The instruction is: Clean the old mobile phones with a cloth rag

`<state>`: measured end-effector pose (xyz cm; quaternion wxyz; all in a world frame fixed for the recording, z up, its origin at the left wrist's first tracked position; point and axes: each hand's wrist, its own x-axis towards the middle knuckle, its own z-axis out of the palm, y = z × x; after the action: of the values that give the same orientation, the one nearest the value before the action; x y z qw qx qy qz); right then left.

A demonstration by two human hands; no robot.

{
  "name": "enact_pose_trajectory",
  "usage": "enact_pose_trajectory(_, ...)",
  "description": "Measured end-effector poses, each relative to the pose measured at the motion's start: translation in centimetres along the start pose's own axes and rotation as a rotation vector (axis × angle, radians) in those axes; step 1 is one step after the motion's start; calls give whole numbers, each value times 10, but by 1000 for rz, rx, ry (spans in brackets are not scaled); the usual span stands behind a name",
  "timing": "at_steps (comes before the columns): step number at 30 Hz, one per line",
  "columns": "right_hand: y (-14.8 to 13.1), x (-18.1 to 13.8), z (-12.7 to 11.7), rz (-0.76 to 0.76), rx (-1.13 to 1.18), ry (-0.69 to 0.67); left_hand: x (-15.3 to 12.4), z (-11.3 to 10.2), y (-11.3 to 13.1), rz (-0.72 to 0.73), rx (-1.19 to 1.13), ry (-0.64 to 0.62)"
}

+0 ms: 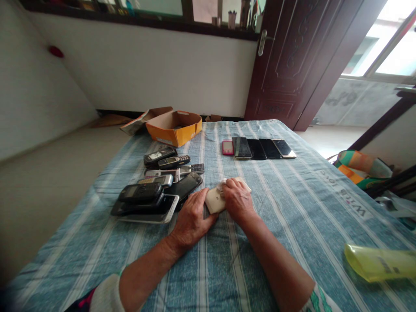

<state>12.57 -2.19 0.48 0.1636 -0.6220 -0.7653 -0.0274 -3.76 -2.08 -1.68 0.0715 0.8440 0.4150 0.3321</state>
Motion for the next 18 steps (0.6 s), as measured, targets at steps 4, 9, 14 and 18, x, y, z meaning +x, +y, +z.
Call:
enact_pose_trajectory(4, 0, -1, 5, -16, 19, 41, -1, -1, 0, -11, -13, 13)
enact_pose_trajectory(9, -8, -2, 5, -273, 96, 3, -2, -2, -2, 11, -35, 44)
enact_pose_trajectory(14, -3, -3, 2, -54, 27, 19, -2, -2, -2, -15, -51, 34)
enact_pose_trajectory(18, -13, -7, 6, -275, 105, 23, -3, -2, -3, 6, -42, 23)
